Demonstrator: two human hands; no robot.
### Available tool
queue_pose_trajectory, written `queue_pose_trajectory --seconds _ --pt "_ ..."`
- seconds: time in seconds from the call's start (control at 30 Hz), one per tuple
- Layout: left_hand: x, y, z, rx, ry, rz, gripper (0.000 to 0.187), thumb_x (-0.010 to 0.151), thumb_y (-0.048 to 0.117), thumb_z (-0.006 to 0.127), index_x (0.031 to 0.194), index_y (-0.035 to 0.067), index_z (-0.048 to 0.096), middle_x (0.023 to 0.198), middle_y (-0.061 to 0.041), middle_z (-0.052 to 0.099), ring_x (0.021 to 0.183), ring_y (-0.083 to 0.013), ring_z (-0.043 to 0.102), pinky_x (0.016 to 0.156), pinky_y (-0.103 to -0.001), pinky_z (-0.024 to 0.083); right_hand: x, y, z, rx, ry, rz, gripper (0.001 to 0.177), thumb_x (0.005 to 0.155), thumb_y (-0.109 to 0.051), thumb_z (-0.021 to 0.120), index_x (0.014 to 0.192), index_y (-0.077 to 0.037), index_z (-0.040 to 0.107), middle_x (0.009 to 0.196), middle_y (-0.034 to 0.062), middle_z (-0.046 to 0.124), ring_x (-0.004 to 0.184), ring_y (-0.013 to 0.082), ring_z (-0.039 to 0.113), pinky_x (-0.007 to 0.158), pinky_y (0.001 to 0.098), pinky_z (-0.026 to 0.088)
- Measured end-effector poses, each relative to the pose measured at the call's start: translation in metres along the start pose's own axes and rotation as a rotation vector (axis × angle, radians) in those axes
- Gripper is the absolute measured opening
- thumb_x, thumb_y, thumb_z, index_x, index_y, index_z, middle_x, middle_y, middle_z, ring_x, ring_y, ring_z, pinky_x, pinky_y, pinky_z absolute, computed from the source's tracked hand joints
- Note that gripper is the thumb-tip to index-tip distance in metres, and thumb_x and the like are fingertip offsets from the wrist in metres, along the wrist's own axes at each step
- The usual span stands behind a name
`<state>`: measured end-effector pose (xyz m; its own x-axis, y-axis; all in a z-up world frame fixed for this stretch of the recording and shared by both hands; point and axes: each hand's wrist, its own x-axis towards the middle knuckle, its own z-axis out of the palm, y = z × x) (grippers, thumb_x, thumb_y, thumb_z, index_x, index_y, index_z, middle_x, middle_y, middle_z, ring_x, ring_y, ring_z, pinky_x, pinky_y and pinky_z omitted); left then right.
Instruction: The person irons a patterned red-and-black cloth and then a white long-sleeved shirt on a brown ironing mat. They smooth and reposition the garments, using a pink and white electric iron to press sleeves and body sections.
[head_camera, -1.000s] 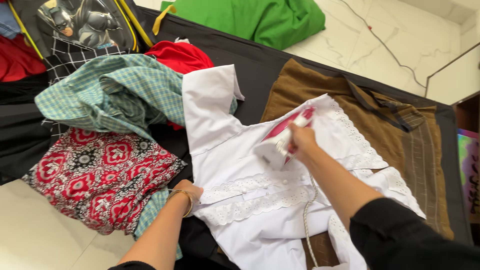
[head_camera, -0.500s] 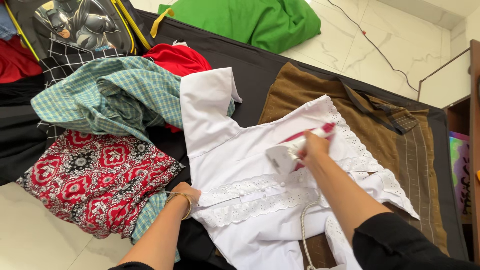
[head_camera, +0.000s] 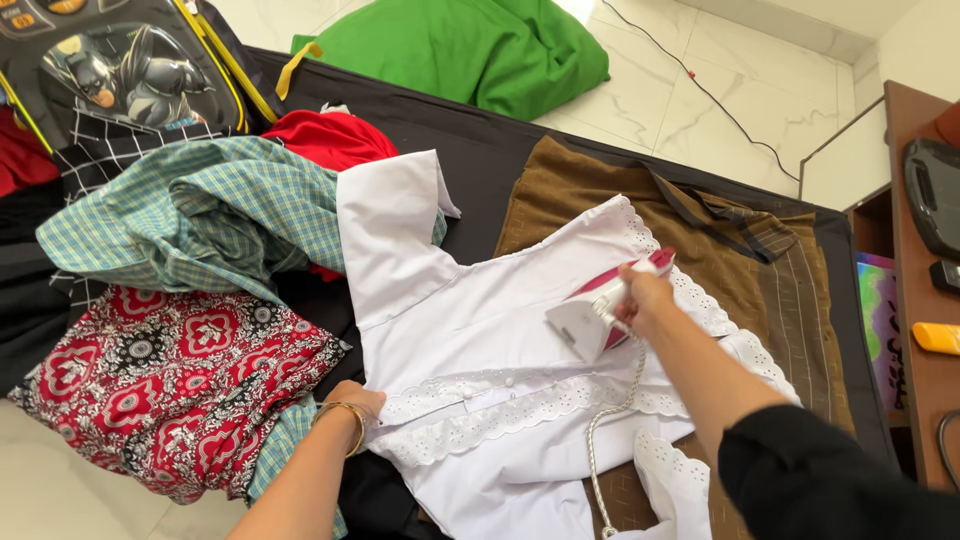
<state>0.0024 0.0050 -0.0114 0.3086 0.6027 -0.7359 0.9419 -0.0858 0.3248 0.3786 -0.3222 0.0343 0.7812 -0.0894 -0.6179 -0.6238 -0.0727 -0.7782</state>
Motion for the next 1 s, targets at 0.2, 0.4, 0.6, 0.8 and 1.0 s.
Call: queue_pose_trajectory --seconds 0.2,0.4,0.6,0.8,1.0 --pt "-0.002 -0.011 0.008 -0.523 -0.065 -0.036 0.044 0.088 0.026 0.074 0.119 -0.005 0.069 0.120 -0.020 0.072 0.109 -0.0334 0.073 0.088 -0.045 0.057 0.001 -0.089 -0.068 0.111 -0.151 -0.094 0.029 0.095 -0.025 0.075 0.080 -0.016 0.052 0.067 -0.0036 0.040 0.048 0.0076 0.029 0.042 0.0253 0.023" --pt "-0.020 -0.011 0.010 -0.829 -0.144 -0.004 0.043 0.084 0.023 0.078 0.108 -0.012 0.070 0.106 -0.018 0.075 0.085 -0.0316 0.075 0.075 -0.040 0.059 -0.111 -0.118 -0.183 -0.530 0.054 -0.312 0.029 0.086 -0.021 0.077 0.113 -0.010 0.075 0.089 0.0103 0.069 0.068 0.0203 0.060 0.054 0.0364 0.042" --pt "-0.035 0.002 -0.006 -0.485 -0.049 0.048 0.045 0.085 0.033 0.075 0.103 -0.008 0.076 0.093 -0.020 0.072 0.071 -0.0264 0.064 0.064 -0.040 0.049 -0.195 -0.030 -0.238 -1.690 0.386 -0.173 0.056 0.076 -0.062 0.074 0.114 -0.021 0.081 0.108 0.0106 0.082 0.104 0.0312 0.078 0.092 0.0440 0.061" --pt "-0.026 0.020 -0.013 -0.597 -0.160 0.183 0.045 0.085 0.031 0.074 0.108 -0.007 0.074 0.095 -0.022 0.071 0.072 -0.0281 0.064 0.063 -0.043 0.051 -0.213 0.075 -0.260 -1.561 0.571 -0.090 0.039 0.081 -0.037 0.071 0.114 -0.018 0.080 0.115 0.0139 0.079 0.112 0.0373 0.074 0.096 0.0485 0.059" --pt "-0.044 0.031 -0.021 -0.637 0.195 0.248 0.079 0.076 0.008 0.081 0.145 0.007 0.043 0.119 -0.022 0.062 0.092 -0.0306 0.068 0.073 -0.042 0.057 -0.216 0.086 -0.244 -1.576 0.570 -0.066 0.040 0.079 -0.034 0.074 0.115 -0.019 0.079 0.116 0.0124 0.079 0.115 0.0362 0.075 0.098 0.0487 0.059"
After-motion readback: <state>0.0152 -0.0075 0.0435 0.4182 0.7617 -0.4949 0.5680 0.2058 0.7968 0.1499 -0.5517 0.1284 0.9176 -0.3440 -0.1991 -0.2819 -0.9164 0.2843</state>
